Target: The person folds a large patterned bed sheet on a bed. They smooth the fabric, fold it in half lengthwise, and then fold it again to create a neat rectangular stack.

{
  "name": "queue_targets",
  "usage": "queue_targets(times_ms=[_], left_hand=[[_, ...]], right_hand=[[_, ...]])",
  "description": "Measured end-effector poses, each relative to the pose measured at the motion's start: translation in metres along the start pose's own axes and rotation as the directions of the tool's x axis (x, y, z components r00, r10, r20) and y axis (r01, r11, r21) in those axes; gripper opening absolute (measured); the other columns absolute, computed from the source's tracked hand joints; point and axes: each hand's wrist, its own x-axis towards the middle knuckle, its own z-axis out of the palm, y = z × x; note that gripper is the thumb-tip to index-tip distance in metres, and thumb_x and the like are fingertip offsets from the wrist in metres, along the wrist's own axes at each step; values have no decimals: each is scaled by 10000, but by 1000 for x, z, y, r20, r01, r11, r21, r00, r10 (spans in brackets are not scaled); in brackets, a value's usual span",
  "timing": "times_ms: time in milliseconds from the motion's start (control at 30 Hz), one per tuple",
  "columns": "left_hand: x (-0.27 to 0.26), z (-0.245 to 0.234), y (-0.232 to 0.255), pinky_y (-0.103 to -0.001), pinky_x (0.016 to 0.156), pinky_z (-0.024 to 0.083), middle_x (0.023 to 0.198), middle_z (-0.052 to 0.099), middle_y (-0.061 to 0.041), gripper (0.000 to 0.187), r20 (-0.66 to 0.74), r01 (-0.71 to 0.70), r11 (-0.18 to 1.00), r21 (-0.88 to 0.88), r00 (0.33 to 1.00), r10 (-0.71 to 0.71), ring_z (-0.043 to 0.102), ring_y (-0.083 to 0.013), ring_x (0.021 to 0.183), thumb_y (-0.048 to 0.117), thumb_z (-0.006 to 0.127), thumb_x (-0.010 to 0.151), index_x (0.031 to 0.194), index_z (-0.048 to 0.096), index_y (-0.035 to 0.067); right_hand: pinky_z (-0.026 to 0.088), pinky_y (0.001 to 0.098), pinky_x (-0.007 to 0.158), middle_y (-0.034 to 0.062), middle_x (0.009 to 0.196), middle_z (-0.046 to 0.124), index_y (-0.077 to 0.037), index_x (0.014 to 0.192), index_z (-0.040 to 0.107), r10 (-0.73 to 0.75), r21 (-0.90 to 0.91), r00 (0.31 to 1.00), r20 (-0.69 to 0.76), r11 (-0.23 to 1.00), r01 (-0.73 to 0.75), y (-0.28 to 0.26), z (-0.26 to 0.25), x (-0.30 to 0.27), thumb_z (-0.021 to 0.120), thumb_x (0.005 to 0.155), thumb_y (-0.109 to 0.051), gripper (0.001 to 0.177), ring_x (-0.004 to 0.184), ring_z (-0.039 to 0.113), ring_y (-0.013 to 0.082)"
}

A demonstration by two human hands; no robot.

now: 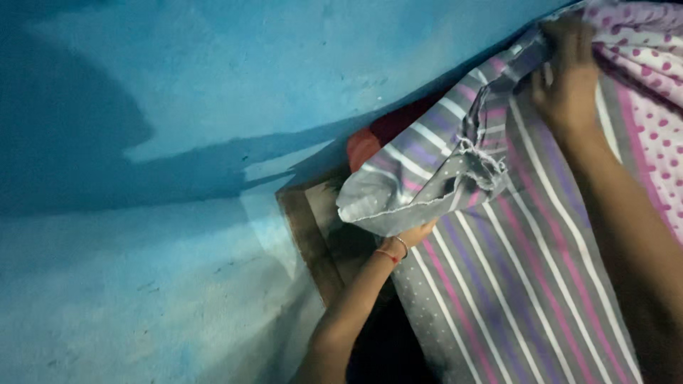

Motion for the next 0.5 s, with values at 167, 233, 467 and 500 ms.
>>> queue_targets(times_ms=[167, 233, 467, 500], left_hand=[[13, -30, -28, -560, 1185, 264, 1515, 466, -136, 820, -116, 62, 886, -460, 985, -129, 468, -364, 1398, 668, 603, 856, 1490, 451, 171], [29, -52, -51, -556, 1184, 268, 1508, 474, -141, 828, -187, 54, 702, -710, 946, -263, 473, -365, 1394, 672, 608, 850, 1485, 457, 163], [29, -97, -114, -542, 1178, 282, 1484, 500, -159, 858, -79, 25, 212, -977, 879, -470, 491, -368, 1380, 688, 623, 828, 1467, 479, 134], [28, -96, -116, -540, 1178, 284, 1481, 503, -162, 862, -60, 40, 200, -979, 882, -467, 493, -369, 1378, 690, 626, 825, 1465, 483, 130]], right_hand=[[461, 477, 1182, 320, 1514, 387, -14, 1579, 352, -1, -3, 999, -53, 1000, 1, -32, -9, -84, 717, 1032, 13, 658, 1444, 436, 460], [471, 521, 1028, 200, 1309, 587, -64, 1336, 550, 75, -99, 995, 65, 993, -68, -37, -7, -117, 803, 943, -95, 468, 1209, 546, 421], [466, 498, 1058, 197, 1358, 594, -52, 1337, 623, -60, 4, 978, 198, 998, 60, -12, 26, -92, 663, 984, -158, 370, 1225, 554, 413], [456, 501, 1110, 213, 1394, 575, -45, 1348, 603, -114, 29, 978, 175, 993, 111, -5, 35, -82, 647, 992, -180, 383, 1288, 540, 429]])
